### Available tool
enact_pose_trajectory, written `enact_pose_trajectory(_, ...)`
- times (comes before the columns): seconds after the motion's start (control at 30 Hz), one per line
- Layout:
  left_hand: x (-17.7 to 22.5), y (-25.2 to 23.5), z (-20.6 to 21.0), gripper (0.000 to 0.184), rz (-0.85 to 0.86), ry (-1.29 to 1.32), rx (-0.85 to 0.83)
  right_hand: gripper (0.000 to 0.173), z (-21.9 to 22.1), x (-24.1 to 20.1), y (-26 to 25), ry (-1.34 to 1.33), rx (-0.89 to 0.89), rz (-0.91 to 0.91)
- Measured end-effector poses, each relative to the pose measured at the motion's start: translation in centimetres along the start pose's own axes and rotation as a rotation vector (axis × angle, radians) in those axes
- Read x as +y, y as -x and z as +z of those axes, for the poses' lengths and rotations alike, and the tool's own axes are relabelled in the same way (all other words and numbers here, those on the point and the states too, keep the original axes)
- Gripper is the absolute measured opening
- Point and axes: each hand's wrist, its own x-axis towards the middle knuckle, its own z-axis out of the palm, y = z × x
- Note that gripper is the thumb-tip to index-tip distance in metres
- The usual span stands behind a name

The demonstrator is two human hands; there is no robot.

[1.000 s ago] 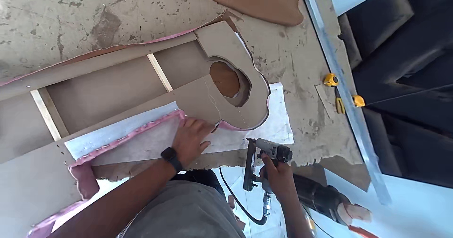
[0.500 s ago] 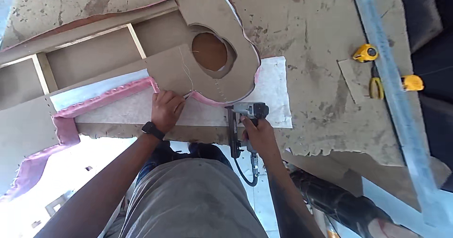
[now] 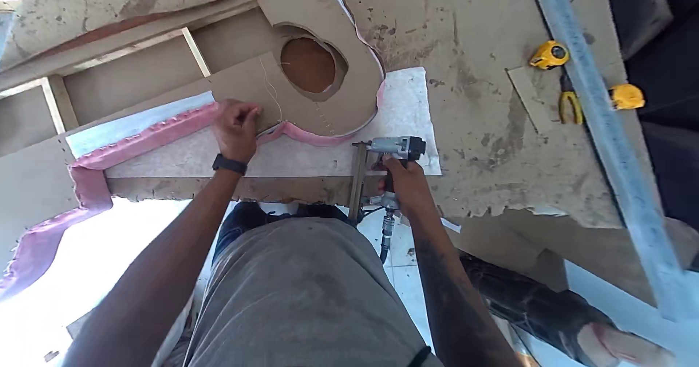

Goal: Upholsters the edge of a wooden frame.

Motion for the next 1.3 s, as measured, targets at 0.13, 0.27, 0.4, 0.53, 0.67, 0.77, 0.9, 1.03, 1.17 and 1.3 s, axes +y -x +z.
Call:
enact_pose_trajectory(0.13,-0.2,-1.5,-2.0,0.023,0.191,-0.186,-0.2,0.04,1.1,-1.2,-0.2,0.068,-0.051,-0.053)
enact_pose_trajectory(0.27,-1.9,1.1,-2.4,0.029,0.297,-0.463,-0.352,0.043,0.3,-0.8,-1.3,0.054,-0.047,0.017)
enact_pose_trajectory(0.4,-3.2,1.7,-1.2,0.008,0.351,-0.293,-0.256,0.047,-1.2,0.6,-3.0,-0.042,-0.001,0.101)
enact_pose_trajectory(0.53,-3.1,2.2,-0.5,0.005,0.188,-0.065,-0.137,0.046,-1.6,0.9,-3.0,-0.072,0.028,0.093)
enact_pose_trajectory(0.67,-2.5,2.7,0.1,0.007,0.092,-0.006,-0.044,0.043,-1.3,0.1,-1.9,-0.093,-0.014,0.064)
enact_pose_trajectory(0.77,-2.3,2.5,0.5,0.008,0.034,-0.025,-0.024,0.035,-0.7,-1.2,0.3,-0.086,-0.146,-0.016)
enact_pose_trajectory(0.9,-2.2,2.0,0.4,0.019,-0.051,-0.181,-0.076,0.028,2.9,-2.9,4.1,0.112,-0.193,-0.206)
enact_pose_trajectory(1.03,-2.1,1.4,0.2,0.026,-0.149,-0.238,-0.122,0.025,8.7,-4.5,6.2,0.178,-0.187,-0.304)
enact_pose_trajectory(1.17,-1.8,0.7,-0.3,0.041,-0.242,-0.257,-0.216,0.021,14.2,-5.5,6.6,0.334,-0.193,-0.317)
enact_pose_trajectory(1.3,-1.4,-0.4,-0.8,0.029,-0.265,-0.282,-0.348,0.021,18.1,-6.4,6.3,0.427,-0.164,-0.293)
